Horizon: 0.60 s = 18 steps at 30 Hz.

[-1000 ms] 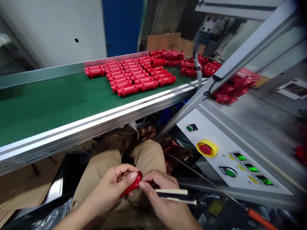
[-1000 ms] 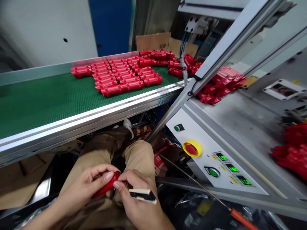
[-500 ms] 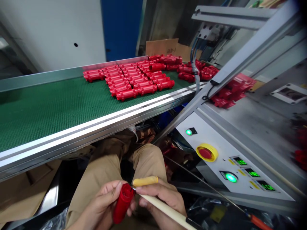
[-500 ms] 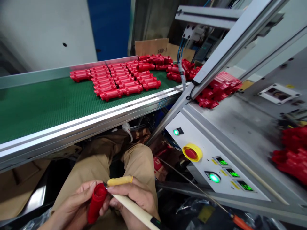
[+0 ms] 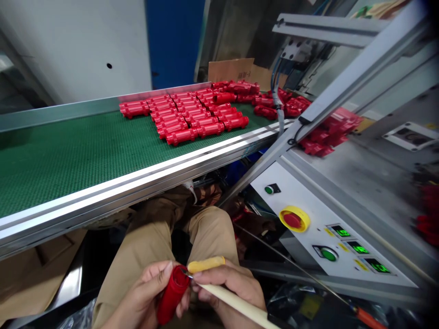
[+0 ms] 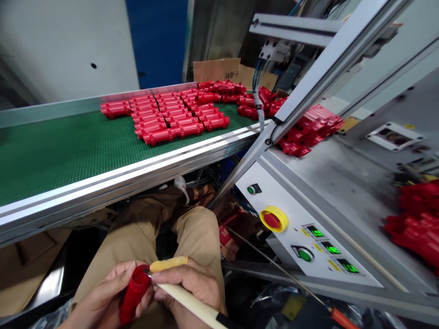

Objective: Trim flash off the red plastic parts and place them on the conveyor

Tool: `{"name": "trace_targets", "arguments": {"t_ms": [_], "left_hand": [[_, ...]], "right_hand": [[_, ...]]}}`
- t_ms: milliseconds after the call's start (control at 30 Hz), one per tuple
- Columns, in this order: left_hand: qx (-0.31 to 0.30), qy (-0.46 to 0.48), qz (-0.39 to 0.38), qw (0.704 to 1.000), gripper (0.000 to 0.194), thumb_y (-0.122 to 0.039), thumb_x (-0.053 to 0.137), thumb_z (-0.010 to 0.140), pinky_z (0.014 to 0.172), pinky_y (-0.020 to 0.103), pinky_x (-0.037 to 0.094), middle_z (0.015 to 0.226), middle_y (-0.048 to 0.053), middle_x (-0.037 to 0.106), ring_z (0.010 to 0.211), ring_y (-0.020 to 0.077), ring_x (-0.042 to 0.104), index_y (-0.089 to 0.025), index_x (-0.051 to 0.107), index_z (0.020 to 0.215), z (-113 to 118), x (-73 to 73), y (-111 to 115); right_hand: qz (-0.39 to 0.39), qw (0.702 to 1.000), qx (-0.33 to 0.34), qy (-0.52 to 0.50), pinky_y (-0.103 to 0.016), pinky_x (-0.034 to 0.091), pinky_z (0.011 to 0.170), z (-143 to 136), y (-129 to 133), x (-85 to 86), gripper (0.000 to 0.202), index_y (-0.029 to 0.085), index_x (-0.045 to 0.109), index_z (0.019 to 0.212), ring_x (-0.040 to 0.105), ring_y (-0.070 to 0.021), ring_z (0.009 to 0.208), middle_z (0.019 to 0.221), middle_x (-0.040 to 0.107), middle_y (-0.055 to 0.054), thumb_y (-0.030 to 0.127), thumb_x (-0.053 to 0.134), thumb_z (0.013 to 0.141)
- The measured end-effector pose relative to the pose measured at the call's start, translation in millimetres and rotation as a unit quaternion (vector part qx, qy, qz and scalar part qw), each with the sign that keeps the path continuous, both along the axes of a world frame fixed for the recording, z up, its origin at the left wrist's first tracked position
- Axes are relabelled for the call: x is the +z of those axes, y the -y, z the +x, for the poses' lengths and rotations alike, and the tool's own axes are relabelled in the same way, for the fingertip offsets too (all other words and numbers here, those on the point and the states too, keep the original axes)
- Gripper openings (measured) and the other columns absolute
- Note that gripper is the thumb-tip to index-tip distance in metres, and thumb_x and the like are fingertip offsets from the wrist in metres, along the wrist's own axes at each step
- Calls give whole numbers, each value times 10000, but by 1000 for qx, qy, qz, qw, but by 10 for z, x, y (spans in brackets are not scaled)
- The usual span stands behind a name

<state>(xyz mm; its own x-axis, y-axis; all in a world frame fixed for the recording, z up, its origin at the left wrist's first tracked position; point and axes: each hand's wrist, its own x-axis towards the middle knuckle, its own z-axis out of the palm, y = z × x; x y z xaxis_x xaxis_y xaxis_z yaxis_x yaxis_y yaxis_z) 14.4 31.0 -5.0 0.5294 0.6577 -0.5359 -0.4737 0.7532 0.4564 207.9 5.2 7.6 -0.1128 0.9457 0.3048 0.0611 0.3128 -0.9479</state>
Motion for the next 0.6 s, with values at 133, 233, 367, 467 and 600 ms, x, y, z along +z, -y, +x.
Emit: {"name": "trace_targets", "arguments": {"t_ms": [133, 233, 367, 467, 600], "left_hand": [[31, -13, 7, 999, 384, -516, 865, 778, 593, 231, 461, 618, 89, 756, 552, 151, 624, -140, 793, 749, 8, 16, 30], [66, -37, 16, 997, 338, -493, 873, 775, 677, 271, 509, 709, 81, 780, 633, 179, 659, -170, 824, 859, 7, 7, 52], [87, -67, 57, 992, 331, -459, 895, 752, 760, 286, 524, 828, 61, 775, 766, 198, 678, -211, 822, 957, 4, -7, 71], [119, -91, 85, 985, 322, -431, 906, 738, 805, 286, 519, 924, 52, 760, 875, 214, 672, -240, 803, 976, 6, 11, 81], [135, -110, 109, 979, 297, -345, 951, 681, 869, 306, 521, 986, 55, 761, 940, 230, 676, -250, 798, 917, 15, 40, 77]], "right_hand": [[1, 998, -59, 31, -259, 670, 758, -81, 65, 14, 176, 270, 832, 1077, 810, -198, 792, 900, 836, -52, 197, 806, 918], [-5, 993, -112, 41, -241, 668, 733, -159, 117, 15, 124, 284, 828, 1053, 801, -185, 756, 903, 830, -45, 263, 793, 936], [-1, 987, -143, 77, -244, 665, 759, -212, 185, 23, 188, 296, 810, 1088, 802, -197, 809, 941, 823, -43, 197, 771, 933], [-2, 983, -152, 104, -256, 656, 782, -233, 235, 38, 257, 300, 791, 1122, 791, -208, 862, 1011, 811, -51, 138, 738, 929], [-10, 977, -175, 118, -259, 639, 753, -309, 292, 36, 270, 306, 757, 1131, 777, -214, 881, 1039, 784, -59, 119, 693, 947]]}}
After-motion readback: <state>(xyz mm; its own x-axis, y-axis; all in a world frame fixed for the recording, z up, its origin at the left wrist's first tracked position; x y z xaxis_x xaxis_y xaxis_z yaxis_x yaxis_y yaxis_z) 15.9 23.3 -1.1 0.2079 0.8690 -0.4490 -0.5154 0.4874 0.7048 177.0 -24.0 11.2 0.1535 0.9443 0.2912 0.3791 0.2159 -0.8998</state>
